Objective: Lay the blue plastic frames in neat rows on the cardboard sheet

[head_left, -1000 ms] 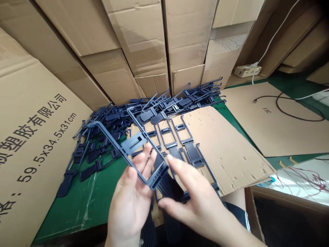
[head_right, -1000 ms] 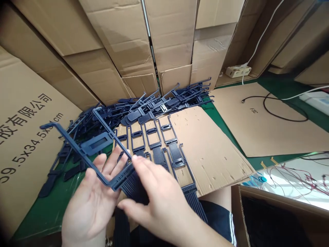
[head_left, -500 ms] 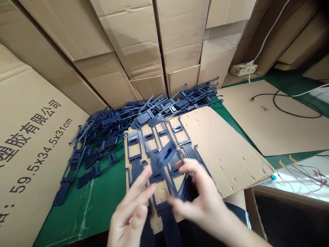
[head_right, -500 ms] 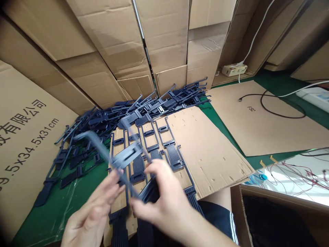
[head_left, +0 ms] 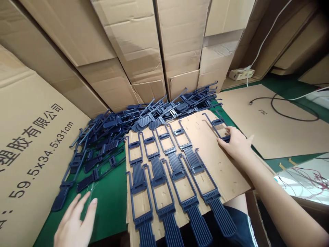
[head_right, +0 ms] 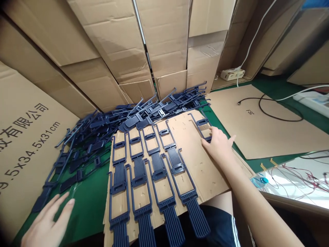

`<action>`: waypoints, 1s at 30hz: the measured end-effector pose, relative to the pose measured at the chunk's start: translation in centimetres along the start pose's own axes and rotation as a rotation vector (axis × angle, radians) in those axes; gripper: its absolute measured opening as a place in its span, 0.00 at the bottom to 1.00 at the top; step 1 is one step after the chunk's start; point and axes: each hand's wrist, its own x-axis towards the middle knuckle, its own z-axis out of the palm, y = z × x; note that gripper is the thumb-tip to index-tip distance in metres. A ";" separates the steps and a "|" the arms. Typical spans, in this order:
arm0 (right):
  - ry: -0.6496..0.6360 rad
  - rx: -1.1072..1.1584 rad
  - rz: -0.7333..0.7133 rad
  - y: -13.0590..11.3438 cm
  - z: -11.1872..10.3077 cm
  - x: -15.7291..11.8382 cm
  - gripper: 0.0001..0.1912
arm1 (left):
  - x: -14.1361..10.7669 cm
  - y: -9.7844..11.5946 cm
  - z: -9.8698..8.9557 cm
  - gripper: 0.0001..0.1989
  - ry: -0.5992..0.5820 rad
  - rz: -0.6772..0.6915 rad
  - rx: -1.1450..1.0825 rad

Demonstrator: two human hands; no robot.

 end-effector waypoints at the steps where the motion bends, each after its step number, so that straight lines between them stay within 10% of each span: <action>1: -0.016 0.014 -0.001 -0.3 0.2 0.0 0.23 | -0.4 0.9 0.4 0.27 -0.025 -0.016 0.073; 13: -0.122 0.044 -0.025 -3.6 1.9 0.5 0.28 | -2.1 3.4 5.1 0.49 0.262 0.244 0.123; 30: -0.299 0.282 -0.078 -6.4 1.0 -1.2 0.37 | -1.8 2.0 6.1 0.42 0.260 0.257 0.132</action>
